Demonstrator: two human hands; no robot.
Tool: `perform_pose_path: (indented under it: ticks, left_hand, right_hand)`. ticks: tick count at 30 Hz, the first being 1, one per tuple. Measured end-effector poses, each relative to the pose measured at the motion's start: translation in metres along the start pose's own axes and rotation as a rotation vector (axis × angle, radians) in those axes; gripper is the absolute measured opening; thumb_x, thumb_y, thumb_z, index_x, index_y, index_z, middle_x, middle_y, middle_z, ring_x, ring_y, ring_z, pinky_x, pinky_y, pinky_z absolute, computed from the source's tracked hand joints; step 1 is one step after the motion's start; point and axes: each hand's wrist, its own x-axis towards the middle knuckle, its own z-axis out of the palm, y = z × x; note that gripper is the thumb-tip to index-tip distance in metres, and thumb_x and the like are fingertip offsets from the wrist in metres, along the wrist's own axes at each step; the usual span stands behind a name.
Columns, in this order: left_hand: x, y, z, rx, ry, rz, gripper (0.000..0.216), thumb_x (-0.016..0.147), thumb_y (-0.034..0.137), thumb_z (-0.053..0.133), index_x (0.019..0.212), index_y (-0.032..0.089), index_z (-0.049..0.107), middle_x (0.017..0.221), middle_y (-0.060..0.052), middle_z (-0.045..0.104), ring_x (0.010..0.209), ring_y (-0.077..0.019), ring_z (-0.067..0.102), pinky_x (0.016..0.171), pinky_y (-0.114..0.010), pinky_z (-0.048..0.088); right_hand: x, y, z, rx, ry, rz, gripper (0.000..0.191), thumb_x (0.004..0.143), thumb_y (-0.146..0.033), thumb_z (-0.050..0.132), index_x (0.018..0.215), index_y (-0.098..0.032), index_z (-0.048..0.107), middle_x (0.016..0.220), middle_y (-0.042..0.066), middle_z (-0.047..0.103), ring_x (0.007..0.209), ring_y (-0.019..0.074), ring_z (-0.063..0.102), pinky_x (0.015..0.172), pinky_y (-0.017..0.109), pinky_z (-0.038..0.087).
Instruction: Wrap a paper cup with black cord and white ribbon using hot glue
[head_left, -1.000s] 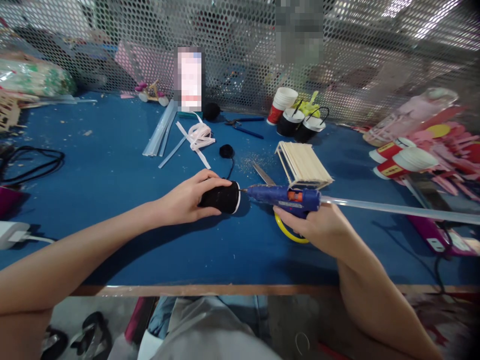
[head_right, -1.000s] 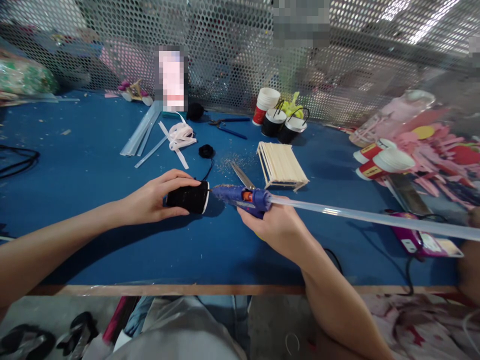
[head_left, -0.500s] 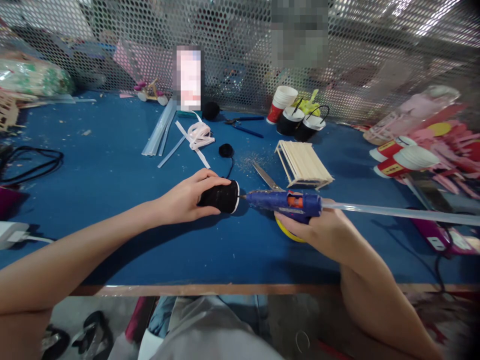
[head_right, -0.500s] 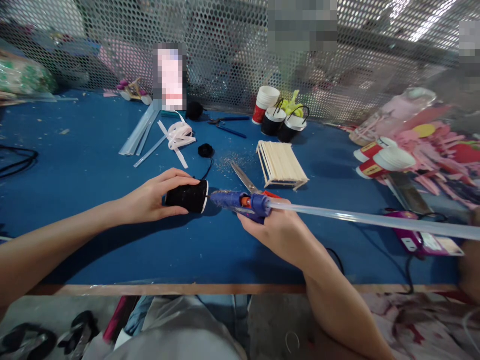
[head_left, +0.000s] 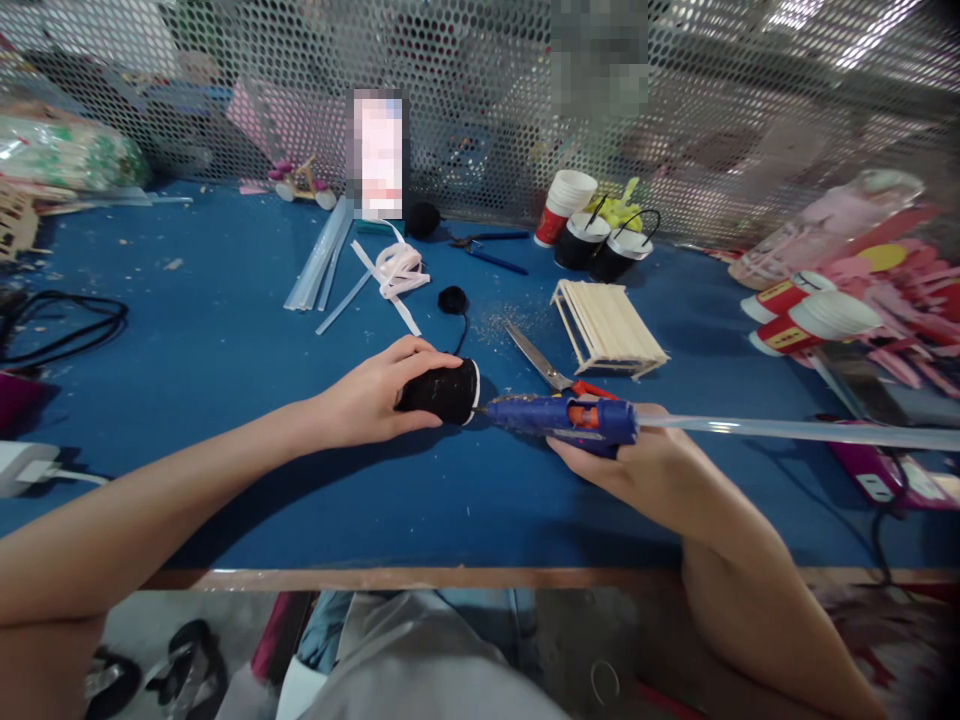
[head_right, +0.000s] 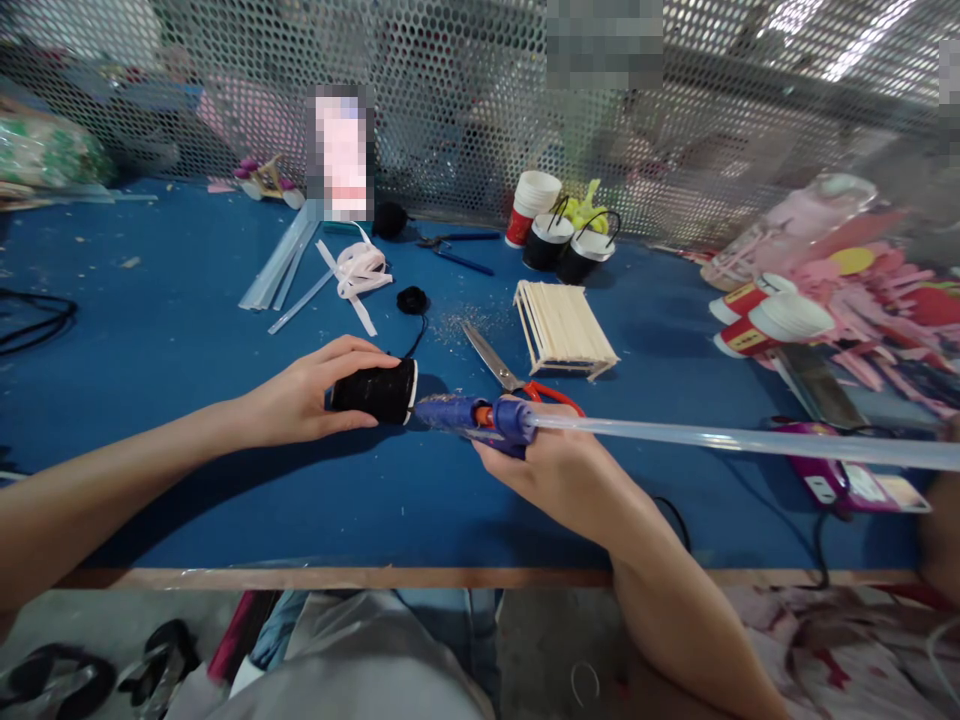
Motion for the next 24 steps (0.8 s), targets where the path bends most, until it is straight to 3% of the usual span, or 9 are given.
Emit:
perform_pose_path:
  ticks: [4, 8, 14, 18, 24]
  left_hand:
    - [-0.001, 0.0, 0.0, -0.004, 0.012, 0.007, 0.057, 0.079, 0.03, 0.063, 0.131, 0.021, 0.04, 0.121, -0.01, 0.047, 0.114, -0.0225, 0.048, 0.099, -0.039, 0.042]
    - [-0.002, 0.0, 0.0, -0.01, 0.012, 0.024, 0.056, 0.08, 0.029, 0.063, 0.131, 0.02, 0.04, 0.121, -0.011, 0.047, 0.113, -0.0228, 0.049, 0.098, -0.039, 0.042]
    - [-0.001, 0.0, 0.0, -0.019, 0.009, 0.03, 0.055, 0.08, 0.029, 0.062, 0.131, 0.021, 0.04, 0.122, -0.012, 0.046, 0.113, -0.0235, 0.049, 0.097, -0.039, 0.043]
    - [-0.002, 0.001, 0.0, -0.013, 0.007, 0.033, 0.054, 0.081, 0.03, 0.061, 0.13, 0.02, 0.041, 0.122, -0.012, 0.045, 0.113, -0.0232, 0.048, 0.096, -0.038, 0.044]
    - [-0.002, 0.003, -0.001, 0.002, -0.001, 0.039, 0.053, 0.081, 0.029, 0.06, 0.13, 0.018, 0.041, 0.121, -0.013, 0.045, 0.113, -0.0236, 0.047, 0.095, -0.038, 0.043]
  right_hand:
    - [0.005, 0.002, -0.002, 0.039, 0.037, -0.009, 0.04, 0.072, 0.0, 0.041, 0.08, -0.025, 0.071, 0.048, 0.001, 0.055, 0.051, 0.0155, 0.053, 0.055, 0.028, 0.039]
    - [0.01, 0.004, -0.002, 0.108, 0.051, 0.074, 0.047, 0.072, 0.004, 0.037, 0.084, -0.024, 0.073, 0.041, 0.001, 0.049, 0.045, 0.016, 0.049, 0.051, 0.029, 0.037]
    - [0.02, 0.011, 0.001, 0.486, -0.131, 0.392, 0.037, 0.083, -0.02, 0.036, 0.074, -0.019, 0.072, 0.03, -0.003, 0.03, 0.033, 0.0124, 0.033, 0.039, 0.027, 0.03]
    - [0.029, 0.013, 0.002, 0.663, -0.131, 0.575, 0.029, 0.08, -0.032, 0.045, 0.066, -0.018, 0.067, 0.036, -0.002, 0.041, 0.036, 0.0117, 0.039, 0.039, 0.025, 0.033]
    - [0.036, 0.009, 0.007, 0.709, -0.077, 0.692, 0.02, 0.078, -0.027, 0.049, 0.07, -0.019, 0.065, 0.039, -0.002, 0.045, 0.043, 0.0141, 0.047, 0.042, 0.026, 0.036]
